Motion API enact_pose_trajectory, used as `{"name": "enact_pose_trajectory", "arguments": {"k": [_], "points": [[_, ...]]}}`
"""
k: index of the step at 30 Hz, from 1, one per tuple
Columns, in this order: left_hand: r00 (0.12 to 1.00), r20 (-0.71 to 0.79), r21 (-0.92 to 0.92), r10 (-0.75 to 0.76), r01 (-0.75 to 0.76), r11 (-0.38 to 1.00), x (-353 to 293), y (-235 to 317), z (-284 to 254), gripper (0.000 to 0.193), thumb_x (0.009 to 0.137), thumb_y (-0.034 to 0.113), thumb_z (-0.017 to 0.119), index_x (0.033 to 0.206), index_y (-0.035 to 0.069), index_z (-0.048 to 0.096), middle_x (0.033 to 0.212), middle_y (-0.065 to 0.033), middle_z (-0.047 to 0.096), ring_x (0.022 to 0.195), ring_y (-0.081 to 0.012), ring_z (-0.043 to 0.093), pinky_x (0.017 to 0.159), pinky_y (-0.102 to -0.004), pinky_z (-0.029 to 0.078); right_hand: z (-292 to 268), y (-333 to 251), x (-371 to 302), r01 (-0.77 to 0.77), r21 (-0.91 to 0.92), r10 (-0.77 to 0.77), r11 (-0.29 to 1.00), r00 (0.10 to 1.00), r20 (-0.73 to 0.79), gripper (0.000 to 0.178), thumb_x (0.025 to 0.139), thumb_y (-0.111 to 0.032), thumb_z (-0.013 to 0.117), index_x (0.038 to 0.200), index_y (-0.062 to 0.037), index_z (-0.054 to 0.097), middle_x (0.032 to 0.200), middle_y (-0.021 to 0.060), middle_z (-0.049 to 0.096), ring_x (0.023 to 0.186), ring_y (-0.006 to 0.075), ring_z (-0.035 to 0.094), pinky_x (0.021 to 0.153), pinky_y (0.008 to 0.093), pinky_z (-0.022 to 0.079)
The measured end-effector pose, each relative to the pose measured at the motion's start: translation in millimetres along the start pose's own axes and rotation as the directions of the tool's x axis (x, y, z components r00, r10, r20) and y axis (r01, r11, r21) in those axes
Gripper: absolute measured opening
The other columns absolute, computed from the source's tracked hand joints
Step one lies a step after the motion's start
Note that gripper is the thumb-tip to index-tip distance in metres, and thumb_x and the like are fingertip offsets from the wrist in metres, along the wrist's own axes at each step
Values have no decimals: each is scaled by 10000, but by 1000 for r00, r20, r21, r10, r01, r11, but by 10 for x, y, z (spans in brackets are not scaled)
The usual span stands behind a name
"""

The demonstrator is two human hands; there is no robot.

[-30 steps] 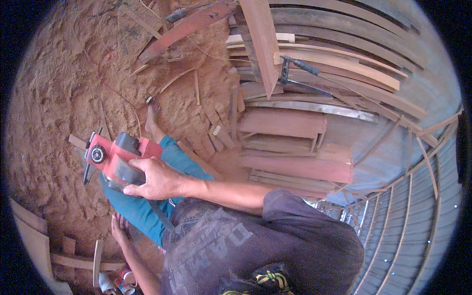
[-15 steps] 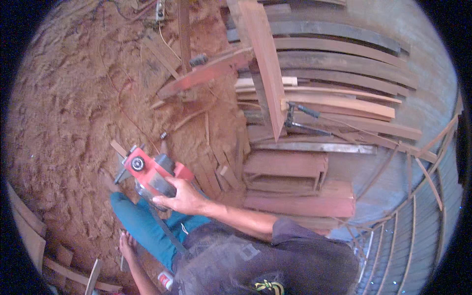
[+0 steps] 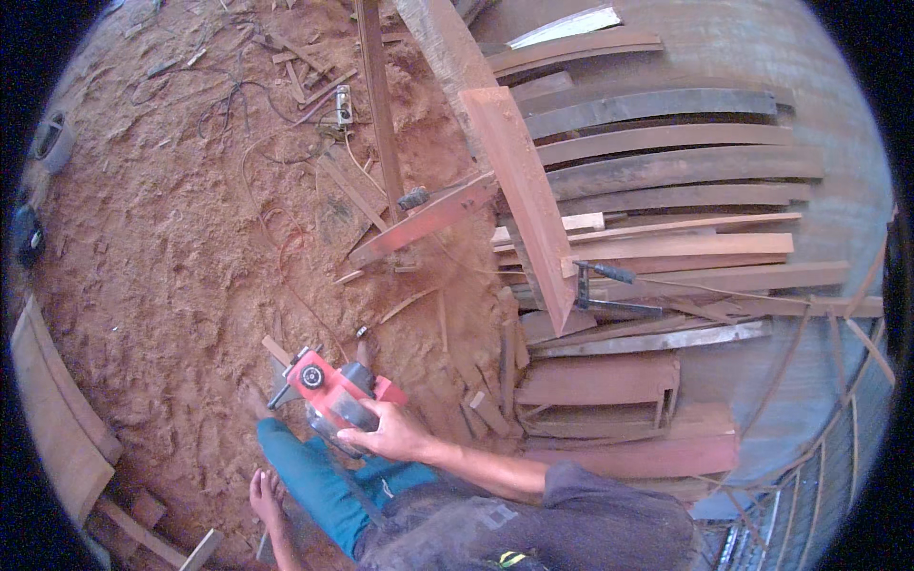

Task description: The person uses a red electric sander to smooth the surface of a wooden plank placed on the floor. They move the sander back and forth across the wood, occasionally pausing to reposition the plank or the tool.

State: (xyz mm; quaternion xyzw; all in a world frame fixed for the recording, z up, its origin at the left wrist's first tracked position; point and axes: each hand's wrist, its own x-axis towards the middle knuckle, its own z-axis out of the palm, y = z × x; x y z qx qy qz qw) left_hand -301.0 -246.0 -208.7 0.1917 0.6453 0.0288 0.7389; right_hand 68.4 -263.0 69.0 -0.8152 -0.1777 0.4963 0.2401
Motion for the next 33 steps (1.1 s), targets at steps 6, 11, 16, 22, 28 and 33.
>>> {"name": "enact_pose_trajectory", "arguments": {"k": [6, 11, 16, 22, 28, 33], "points": [[984, 92, 157, 151, -164, 974, -403, 699, 735, 583, 1088, 314, 711, 1577, 49, 537, 1448, -126, 681, 1249, -250, 694, 940, -387, 583, -132, 86, -254, -65, 3, 66, 998, 997, -45, 653, 941, -476, 846, 1392, -25, 707, 1196, 175, 807, 1127, 254, 769, 1011, 407, 585], [932, 271, 243, 240, -308, 920, -975, 1163, 1462, 801, 1065, 253, 746, 1717, 73, 317, 1701, -188, 425, 1492, -318, 516, 1138, -444, 516, -351, 336, -425, -109, 68, 112, 992, 993, -29, 602, 902, -454, 879, 1265, 11, 755, 1147, 199, 818, 1110, 270, 780, 987, 427, 594], [806, 524, 353, 275, -499, 791, -1294, 1304, 2097, 1026, 1017, 203, 802, 1768, 60, 118, 1757, -244, 310, 1633, -369, 320, 1280, -489, 380, -657, 556, -905, 64, 108, -41, 992, 979, -202, 585, 895, -483, 883, 1184, 11, 764, 1089, 230, 813, 1081, 335, 796, 945, 452, 594], [785, 568, 492, 246, -564, 663, -1862, 1230, 2801, 1093, 978, 266, 839, 1764, 35, 116, 1689, -235, 409, 1530, -331, 454, 1224, -433, 423, -1076, 871, -1593, 128, 131, -84, 983, 950, -300, 695, 860, -624, 873, 1224, -40, 776, 1087, 231, 808, 1052, 398, 789, 926, 466, 594], [758, 632, 487, 164, -553, 676, -2256, 848, 3750, 1193, 921, 271, 887, 1752, -1, 76, 1705, -252, 361, 1539, -332, 434, 1238, -430, 416, -1822, 1497, -2008, 285, -10, -255, 958, 839, -481, 695, 890, -701, 807, 1105, -41, 770, 933, 223, 790, 924, 418, 794, 837, 511, 601], [668, 716, 403, 205, -634, 660, -2503, 455, 4764, 1280, 877, 264, 939, 1754, 28, 37, 1673, -262, 418, 1450, -323, 547, 1158, -420, 513, -2779, 1861, -2320, 242, 0, -213, 970, 857, -470, 664, 952, -655, 767, 1116, -12, 769, 881, 244, 768, 876, 420, 790, 781, 518, 593]]}}
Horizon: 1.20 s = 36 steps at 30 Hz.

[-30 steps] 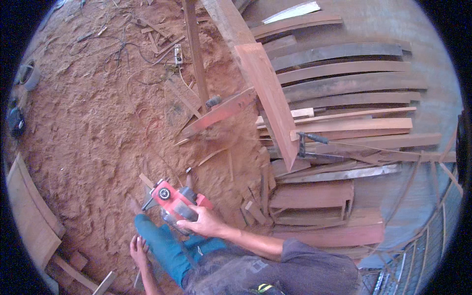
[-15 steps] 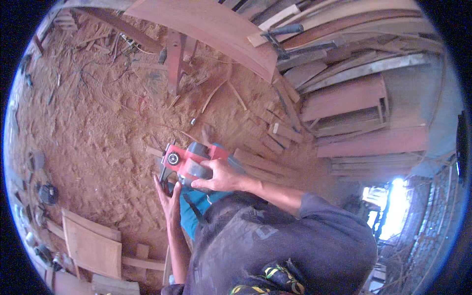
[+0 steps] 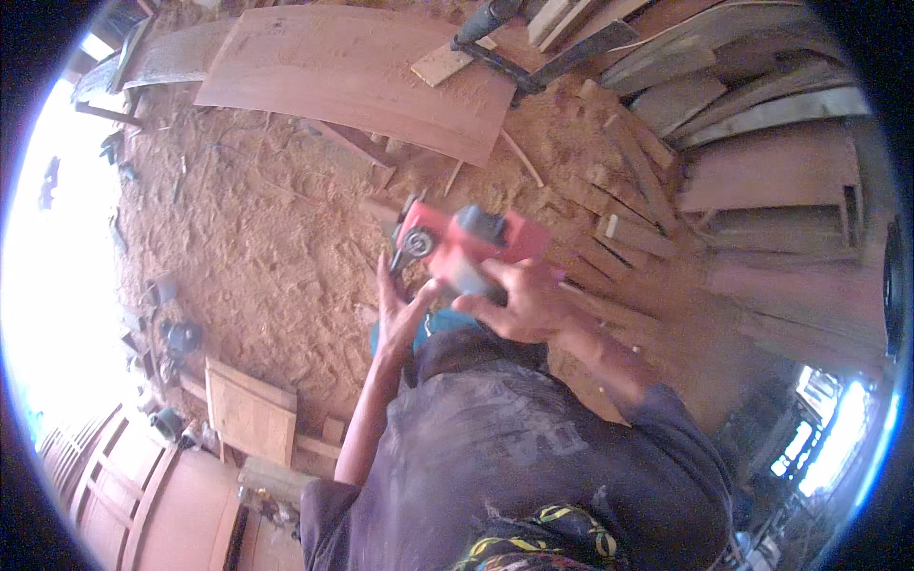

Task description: The person uses a red electric sander to smooth the surface of a wooden plank placed on the floor. They move the sander back and forth across the wood, occasionally pausing to reposition the plank or the tool.

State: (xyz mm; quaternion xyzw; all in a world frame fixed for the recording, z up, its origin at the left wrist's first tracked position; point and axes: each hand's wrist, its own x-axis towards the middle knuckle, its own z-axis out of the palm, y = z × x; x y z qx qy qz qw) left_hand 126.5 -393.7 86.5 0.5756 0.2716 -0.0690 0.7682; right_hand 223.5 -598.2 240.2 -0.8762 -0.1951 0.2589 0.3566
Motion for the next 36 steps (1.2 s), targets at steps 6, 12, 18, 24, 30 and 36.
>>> {"name": "enact_pose_trajectory", "arguments": {"k": [6, 12, 18, 24, 30, 36], "points": [[993, 60, 7, -105, 105, 994, 298, 383, 906, 1402, 847, 348, 976, 1751, 36, -49, 1672, -290, 413, 1398, -341, 590, 1115, -445, 539, -815, 515, 117, -24, 60, 28, 998, 998, -56, 602, 1021, -593, 709, 1074, 3, 768, 845, 229, 751, 823, 396, 772, 736, 503, 572], [991, 44, 28, -127, 126, 992, 471, 354, 1184, 1460, 857, 325, 974, 1712, -26, -156, 1679, -325, 363, 1539, -387, 446, 1248, -468, 414, -1048, 755, 326, -6, 44, 8, 999, 998, -57, 481, 1031, -470, 708, 991, 5, 770, 808, 228, 733, 762, 389, 754, 692, 499, 555], [986, -6, 88, -166, 166, 982, 566, 738, 1096, 1433, 890, 271, 949, 1697, -40, -194, 1613, -303, 468, 1464, -361, 535, 1184, -445, 482, -965, 669, 594, -17, 26, 17, 1000, 1000, -21, 484, 1015, -454, 716, 927, 19, 765, 783, 252, 725, 746, 413, 766, 658, 502, 551], [985, -38, 120, -166, 169, 978, 776, 883, 641, 1392, 897, 248, 940, 1707, -47, -154, 1511, -266, 579, 1347, -314, 621, 1086, -402, 551, -811, 346, 963, -33, 66, 34, 997, 999, -16, 624, 989, -599, 687, 961, 15, 796, 774, 268, 748, 740, 450, 770, 714, 546, 604], [992, -60, 52, -112, 115, 992, 1004, 1061, 292, 1299, 908, 188, 918, 1723, -45, -66, 1514, -231, 551, 1331, -284, 626, 1071, -388, 559, -589, 81, 1318, -5, 18, 6, 1000, 999, -38, 551, 995, -508, 712, 883, 29, 754, 723, 266, 710, 718, 436, 760, 656, 523, 567], [1000, 29, 191, -1, -4, 981, 1634, 1286, -732, 1110, 956, 177, 862, 1743, -17, 105, 1558, -171, 521, 1399, -242, 551, 1166, -403, 482, -288, -510, 2093, 27, 52, -24, 998, 998, -54, 548, 977, -547, 728, 901, -6, 771, 759, 295, 720, 821, 471, 774, 719, 540, 605]]}}
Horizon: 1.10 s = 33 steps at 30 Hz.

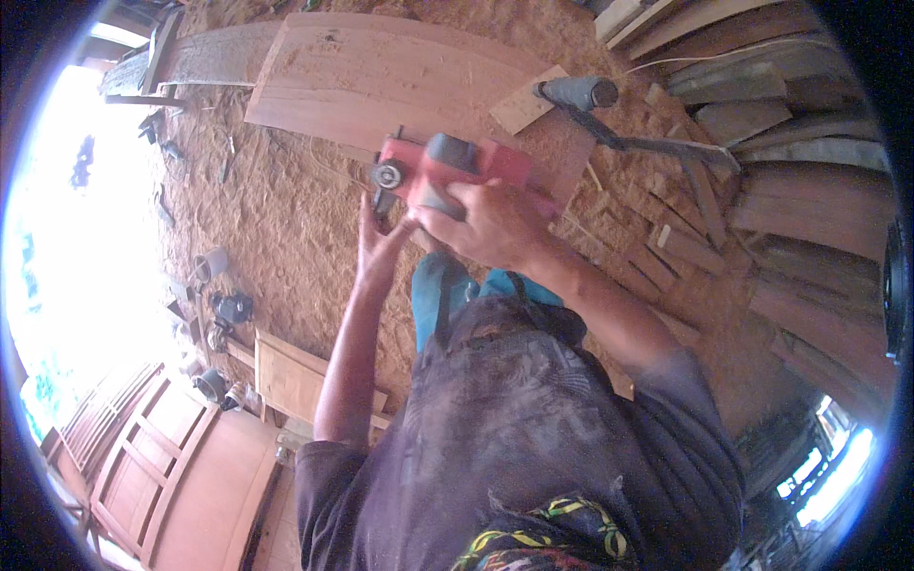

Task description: The person uses a red electric sander to smooth the surface of a wooden plank placed on the floor. They move the sander back and forth across the wood, occasionally pausing to reposition the plank or the tool.

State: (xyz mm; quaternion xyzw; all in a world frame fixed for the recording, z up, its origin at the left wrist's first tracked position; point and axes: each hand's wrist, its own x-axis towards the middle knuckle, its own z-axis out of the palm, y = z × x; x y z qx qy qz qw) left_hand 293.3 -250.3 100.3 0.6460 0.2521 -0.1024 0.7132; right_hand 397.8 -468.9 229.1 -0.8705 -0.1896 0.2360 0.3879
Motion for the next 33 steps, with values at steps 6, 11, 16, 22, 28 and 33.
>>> {"name": "enact_pose_trajectory", "arguments": {"k": [6, 11, 16, 22, 28, 33], "points": [[988, -4, -120, -157, 155, 981, -167, -46, -310, 789, 1088, 346, 708, 1694, -2, 343, 1622, -152, 532, 1510, -249, 486, 1211, -386, 419, -52, 207, -397, 62, 45, -62, 997, 998, 7, 540, 942, -551, 782, 852, -20, 756, 745, 273, 724, 758, 435, 777, 676, 521, 593], [982, -29, -107, -188, 184, 977, -18, 62, 39, 673, 1102, 420, 682, 1584, -22, 523, 1501, -150, 657, 1377, -258, 624, 1150, -407, 480, -549, 608, -1366, 66, -40, -63, 997, 995, 73, 498, 916, -517, 825, 818, -38, 729, 706, 231, 702, 683, 412, 752, 625, 505, 569], [984, 97, -286, -151, 172, 943, 384, -81, 768, 472, 1073, 279, 743, 1439, -11, 671, 1309, -111, 755, 1207, -222, 705, 1059, -382, 546, -794, 811, -2016, -119, -114, 135, 986, 979, 149, 504, 909, -513, 836, 856, -21, 739, 720, 223, 710, 699, 441, 742, 625, 514, 565], [999, 37, -489, -39, 53, 871, 488, -242, 1083, 338, 1048, 147, 761, 1341, -17, 728, 1242, -113, 776, 1140, -209, 734, 1037, -386, 582, -730, 1098, -2468, -239, -110, 245, 965, 969, 42, 548, 932, -553, 805, 950, -7, 765, 779, 226, 737, 758, 438, 756, 695, 514, 578], [1000, 3, -486, -17, 16, 874, 415, -256, 1137, 319, 1048, 134, 753, 1324, -25, 733, 1242, -123, 782, 1124, -218, 751, 1047, -405, 591, -711, 1021, -2404, -315, -30, 316, 949, 945, 88, 568, 940, -571, 789, 949, -4, 759, 782, 238, 721, 766, 433, 756, 708, 516, 568], [999, -2, -266, -43, 41, 963, 388, -199, 1056, 389, 1067, 211, 748, 1370, -28, 697, 1253, -120, 774, 1142, -224, 744, 1032, -394, 588, -672, 1046, -2262, -186, 32, 186, 982, 982, 20, 536, 929, -555, 816, 902, -23, 761, 734, 231, 730, 692, 441, 751, 646, 518, 582]]}}
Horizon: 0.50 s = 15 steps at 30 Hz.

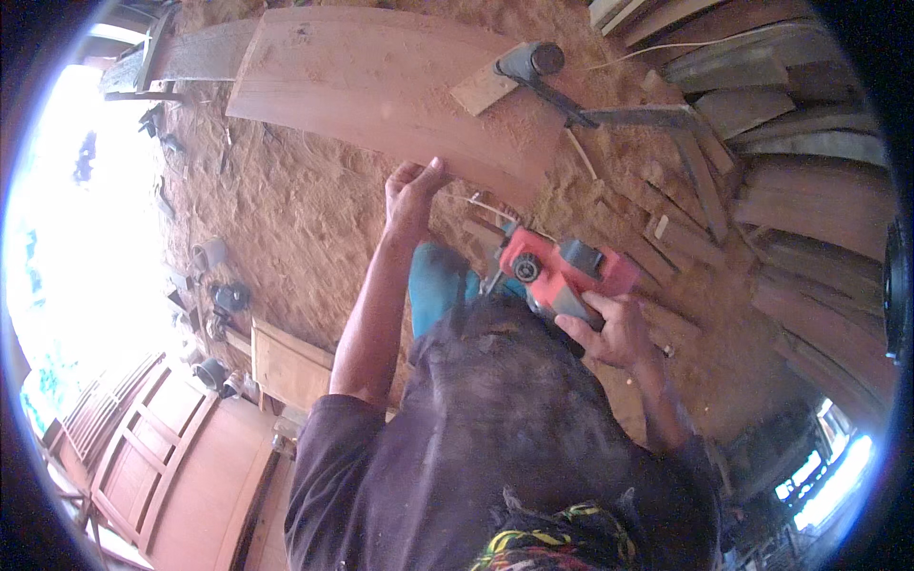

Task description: The person uses a red electric sander to smooth the surface of a wooden plank placed on the floor. They move the sander back and forth across the wood, occasionally pausing to reposition the plank or the tool.

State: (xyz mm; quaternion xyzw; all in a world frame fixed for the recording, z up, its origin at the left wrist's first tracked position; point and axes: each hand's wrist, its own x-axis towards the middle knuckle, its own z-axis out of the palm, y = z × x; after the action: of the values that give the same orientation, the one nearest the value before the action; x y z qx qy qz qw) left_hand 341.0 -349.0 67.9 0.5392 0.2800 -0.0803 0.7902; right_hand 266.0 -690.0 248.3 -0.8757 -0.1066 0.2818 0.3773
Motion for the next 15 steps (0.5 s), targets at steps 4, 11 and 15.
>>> {"name": "enact_pose_trajectory", "arguments": {"k": [4, 11, 15], "points": [[1000, 16, 153, -18, 15, 988, -223, 94, -206, 521, 1109, 320, 693, 1507, -1, 590, 1400, -117, 708, 1259, -221, 689, 1064, -399, 566, -115, -35, 99, 95, 23, -95, 995, 995, 24, 467, 966, -469, 789, 886, -13, 722, 745, 204, 700, 714, 393, 753, 648, 463, 547], [979, 145, 356, -145, 85, 931, -1308, -516, -237, 1073, 1010, 489, 796, 1739, -1, 181, 1741, -225, 359, 1580, -375, 409, 1257, -473, 392, -201, -172, 509, 153, 56, -148, 987, 986, -76, 428, 980, -422, 763, 892, -6, 716, 739, 201, 701, 684, 382, 743, 628, 463, 544], [969, 161, 465, -186, 91, 881, -1376, -266, 440, 1388, 906, 536, 892, 1717, -72, -57, 1737, -319, 293, 1627, -390, 311, 1305, -481, 313, -200, -212, 635, 112, -80, -115, 990, 993, -37, 473, 976, -478, 746, 884, -15, 723, 724, 223, 704, 682, 412, 744, 631, 495, 561]]}}
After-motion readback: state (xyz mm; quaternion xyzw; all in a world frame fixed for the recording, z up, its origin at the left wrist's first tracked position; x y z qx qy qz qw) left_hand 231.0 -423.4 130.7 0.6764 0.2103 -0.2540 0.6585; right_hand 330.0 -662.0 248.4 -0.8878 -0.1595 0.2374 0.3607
